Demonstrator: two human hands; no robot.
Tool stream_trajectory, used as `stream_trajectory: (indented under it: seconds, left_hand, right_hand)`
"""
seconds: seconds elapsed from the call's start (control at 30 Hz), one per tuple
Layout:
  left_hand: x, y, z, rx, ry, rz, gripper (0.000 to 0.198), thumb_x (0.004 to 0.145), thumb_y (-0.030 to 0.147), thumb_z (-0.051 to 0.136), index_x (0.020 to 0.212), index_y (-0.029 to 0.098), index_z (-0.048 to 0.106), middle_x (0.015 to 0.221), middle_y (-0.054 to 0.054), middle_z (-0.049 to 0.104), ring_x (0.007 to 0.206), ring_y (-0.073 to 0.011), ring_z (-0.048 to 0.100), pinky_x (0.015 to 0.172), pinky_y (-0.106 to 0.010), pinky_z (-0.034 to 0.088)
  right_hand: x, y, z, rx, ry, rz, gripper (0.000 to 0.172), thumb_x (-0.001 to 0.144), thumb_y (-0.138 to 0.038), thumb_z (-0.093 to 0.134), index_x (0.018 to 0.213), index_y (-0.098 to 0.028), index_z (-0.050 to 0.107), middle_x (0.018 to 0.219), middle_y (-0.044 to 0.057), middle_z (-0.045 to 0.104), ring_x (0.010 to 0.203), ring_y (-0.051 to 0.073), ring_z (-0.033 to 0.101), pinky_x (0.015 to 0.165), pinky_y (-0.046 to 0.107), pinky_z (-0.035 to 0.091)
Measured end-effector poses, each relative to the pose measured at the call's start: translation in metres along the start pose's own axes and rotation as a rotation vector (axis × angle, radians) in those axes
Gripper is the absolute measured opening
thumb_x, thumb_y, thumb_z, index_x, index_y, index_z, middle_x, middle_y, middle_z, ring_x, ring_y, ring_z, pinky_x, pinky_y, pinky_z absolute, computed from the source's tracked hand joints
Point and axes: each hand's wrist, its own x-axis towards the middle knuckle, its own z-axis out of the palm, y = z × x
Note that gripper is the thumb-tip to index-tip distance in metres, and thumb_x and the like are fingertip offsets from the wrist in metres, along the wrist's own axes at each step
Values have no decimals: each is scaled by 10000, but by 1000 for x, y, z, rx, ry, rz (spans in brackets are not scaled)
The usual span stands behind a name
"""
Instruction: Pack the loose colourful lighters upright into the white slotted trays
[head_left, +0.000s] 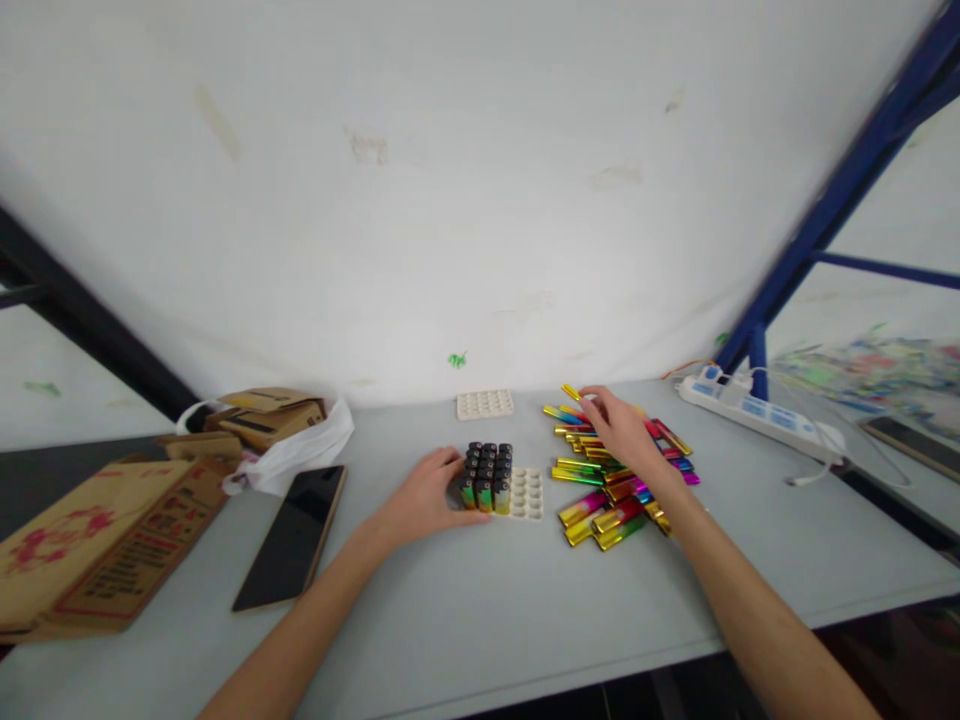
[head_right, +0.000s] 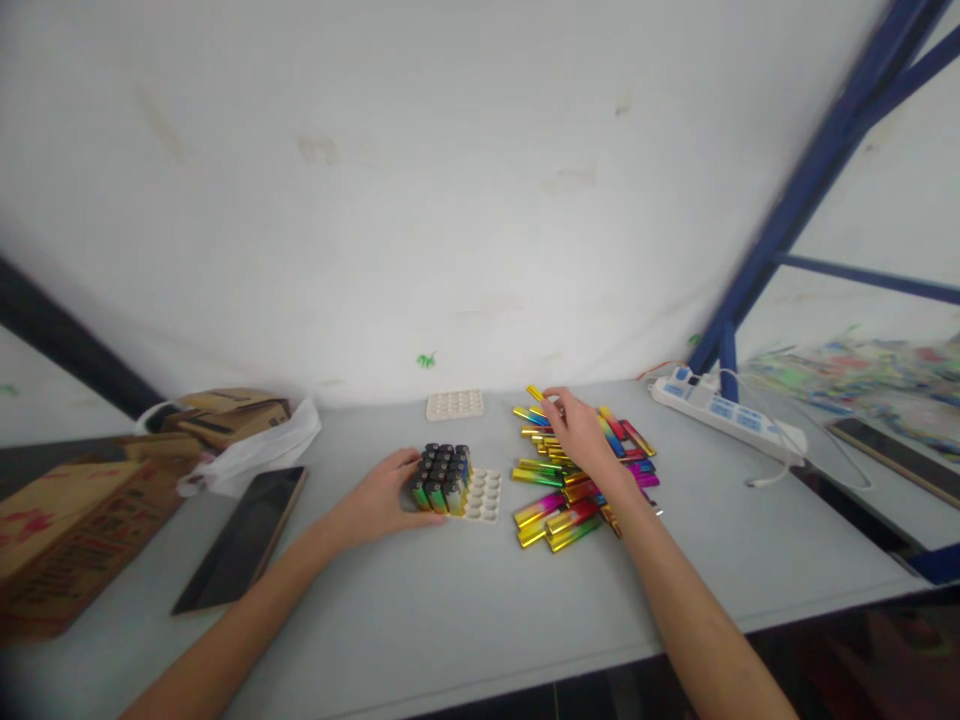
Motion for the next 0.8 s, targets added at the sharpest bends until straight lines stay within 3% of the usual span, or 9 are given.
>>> stream_trajectory:
  seconds: [0.17, 0.3, 0.4, 0.5, 0.6, 0.7, 0.8]
  left_hand:
    - [0, 1, -2, 38, -24, -17, 606, 721, 679, 911, 1099, 234, 751, 1166, -104, 720, 1089, -337, 712, 1020, -485, 600]
    - [0, 0, -1, 31, -20, -24, 625, 717, 692, 907, 1107, 230, 752, 1192, -110, 719, 1118, -345, 710, 1048, -487, 591]
    - [-1, -1, 0, 27, -3, -19, 621, 715, 691, 908, 1117, 244, 751, 1202, -103, 724, 1130, -341, 708, 1053, -475, 588]
    - [0, -1, 0, 31, -5, -21, 601, 709, 697, 908, 1078, 250, 749, 1168, -98, 724, 1094, -338, 712, 1020, -474, 597]
    - [0, 1, -1, 35, -19, -20, 597, 711, 691, 908, 1074, 246, 746, 1157, -102, 722, 1084, -341, 711, 1010, -475, 594]
    - [0, 2, -2, 27, -20, -22, 596, 717, 689, 904, 1090, 251, 744, 1163, -88, 721, 1085, -329, 706, 1011, -463, 592]
    - [0, 1, -1, 12, -10, -23, 587, 720, 682, 900, 1088, 249, 751, 1169, -86, 724, 1091, -331, 704, 1014, -476, 593]
  right_hand:
    - [-6, -27, 11, 470, -47, 130, 558, 937, -675, 653, 1202, -188, 714, 710, -9, 641, 611, 197, 567, 579, 308, 442]
    - [-11, -45, 22, 737, -48, 210, 504, 858, -692, 767, 936, -201, 680, 705, -22, 589, 642, 166, 536, 606, 291, 446]
    - [-13, -52, 27, 809, -85, 239, 544, 882, -754, 704, 868, -219, 609, 788, 2, 613, 729, 181, 593, 661, 296, 495]
    - [-16, -57, 31, 905, -220, 228, 561, 905, -784, 646, 995, -232, 605, 919, 27, 659, 791, 190, 645, 712, 316, 541]
    - [-19, -62, 35, 977, -294, 221, 569, 930, -785, 607, 1137, -256, 567, 777, -53, 531, 585, 131, 484, 557, 263, 429]
    - [-22, -66, 40, 929, -316, 238, 558, 948, -814, 537, 1069, -269, 538, 680, -100, 330, 503, 119, 277, 465, 244, 239]
    - [-24, -67, 46, 742, -220, 193, 546, 985, -798, 475, 902, -261, 519, 648, -81, 344, 534, 139, 319, 481, 269, 257]
